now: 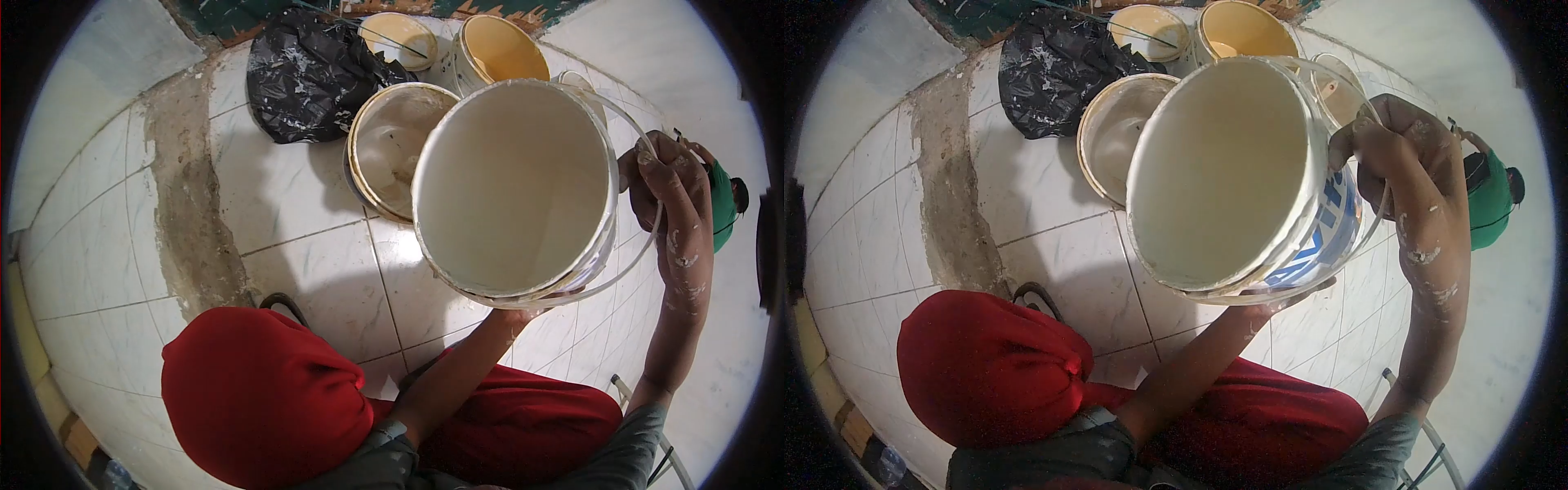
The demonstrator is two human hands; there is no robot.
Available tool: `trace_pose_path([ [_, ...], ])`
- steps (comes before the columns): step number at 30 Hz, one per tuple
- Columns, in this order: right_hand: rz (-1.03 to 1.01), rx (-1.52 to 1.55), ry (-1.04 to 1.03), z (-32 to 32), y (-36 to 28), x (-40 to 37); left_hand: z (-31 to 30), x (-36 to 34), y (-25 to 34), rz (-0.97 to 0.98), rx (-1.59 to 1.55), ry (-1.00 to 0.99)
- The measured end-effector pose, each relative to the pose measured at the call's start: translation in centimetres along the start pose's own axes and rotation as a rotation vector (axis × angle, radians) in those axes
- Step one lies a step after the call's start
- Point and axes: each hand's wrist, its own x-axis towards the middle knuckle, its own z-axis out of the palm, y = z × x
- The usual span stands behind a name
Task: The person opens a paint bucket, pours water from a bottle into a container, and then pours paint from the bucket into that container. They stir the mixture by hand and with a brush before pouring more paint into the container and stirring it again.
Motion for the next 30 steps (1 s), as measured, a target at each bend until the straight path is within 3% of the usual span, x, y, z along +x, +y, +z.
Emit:
trace_pose_path([
  [30, 0.052, -0.008, -0.049, 0.7, -0.6, 0.8, -0.8, 1.2, -0.4, 0.011, -0.005, -0.093],
])
